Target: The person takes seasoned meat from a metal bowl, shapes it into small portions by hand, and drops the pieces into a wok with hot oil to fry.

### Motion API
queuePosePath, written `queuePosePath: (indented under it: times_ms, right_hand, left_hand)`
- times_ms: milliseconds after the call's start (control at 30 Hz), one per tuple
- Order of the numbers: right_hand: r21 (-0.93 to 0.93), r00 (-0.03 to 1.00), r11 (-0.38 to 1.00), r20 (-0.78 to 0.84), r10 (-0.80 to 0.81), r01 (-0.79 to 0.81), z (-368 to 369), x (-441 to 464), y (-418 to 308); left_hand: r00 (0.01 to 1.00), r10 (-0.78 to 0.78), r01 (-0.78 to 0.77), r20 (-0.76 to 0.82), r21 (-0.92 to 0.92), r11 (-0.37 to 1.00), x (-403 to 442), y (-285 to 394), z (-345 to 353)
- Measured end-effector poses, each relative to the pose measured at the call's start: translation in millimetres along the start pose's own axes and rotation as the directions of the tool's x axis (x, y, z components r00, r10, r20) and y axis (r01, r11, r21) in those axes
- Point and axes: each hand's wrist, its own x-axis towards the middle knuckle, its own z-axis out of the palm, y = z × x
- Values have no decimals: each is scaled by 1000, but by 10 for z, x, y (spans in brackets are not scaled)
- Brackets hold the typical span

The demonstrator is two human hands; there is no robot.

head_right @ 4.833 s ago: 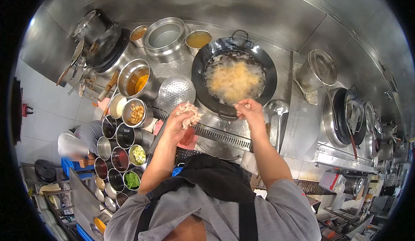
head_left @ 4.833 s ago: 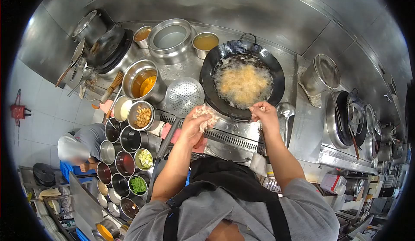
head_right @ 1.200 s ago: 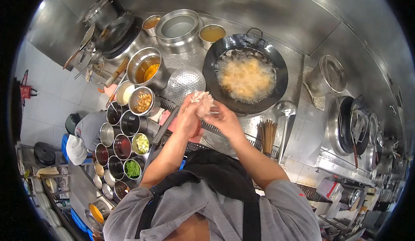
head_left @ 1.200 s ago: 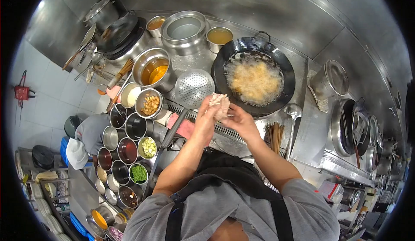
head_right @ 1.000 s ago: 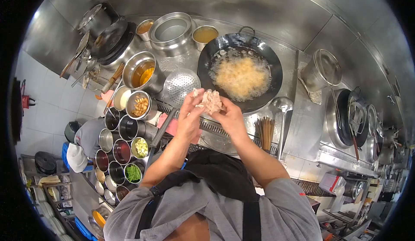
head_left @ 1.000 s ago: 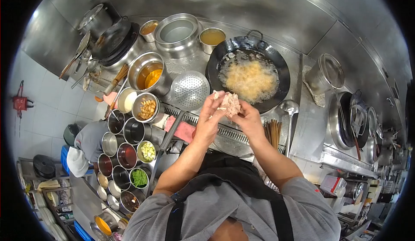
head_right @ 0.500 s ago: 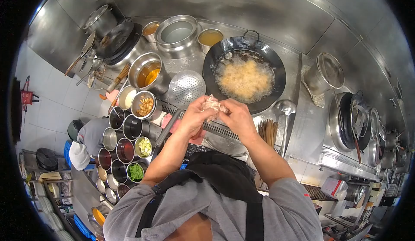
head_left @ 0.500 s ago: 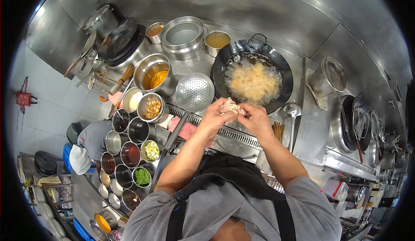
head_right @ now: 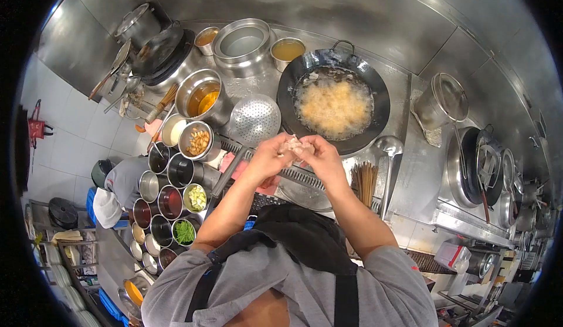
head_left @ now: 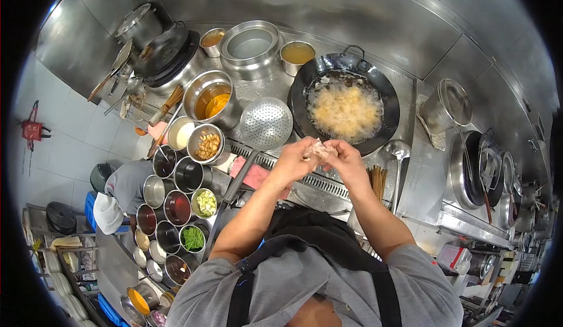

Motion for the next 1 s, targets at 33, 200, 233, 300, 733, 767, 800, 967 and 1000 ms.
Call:
queuePosePath:
  times_ms: [33,200,233,300,733,767,800,967,1000]
  right_hand:
    - [-117,1000,993,-15,24,-26,3,-8,0]
    - [-64,986,988,-103,131,-138,-9,-17,84]
    - [-63,986,988,-105,130,-138,-35,-17,113]
    - [140,983,979,-83,164,-151,-88,-17,130]
    - [375,986,925,-120,114,-61,-326,58,121]
    - [306,980,948,-148,135,-84,-334,101,151]
    - [304,980,948,-146,138,-88,-282,144,117]
    - [19,964,973,-138,229,-228,-420,588,269]
    - [14,965,973,-124,232,-232,-457,740,322]
  left_hand:
    - [997,82,-83,9,143,986,5,-12,7]
    - [965,260,-248,7,328,912,-30,38,58]
    - [963,269,-246,-28,325,913,-33,20,72]
    - [958,279,-245,-61,323,914,-16,-6,64]
    - [989,-118,37,-85,-638,769,106,-331,-173]
    - [987,-130,45,-89,-629,776,92,-356,-176]
    - [987,-132,45,-92,-631,774,73,-374,-190]
    - [966,-230,91,-120,-672,735,-93,-495,-288]
    - [963,-233,83,-134,-676,733,-127,-541,-313]
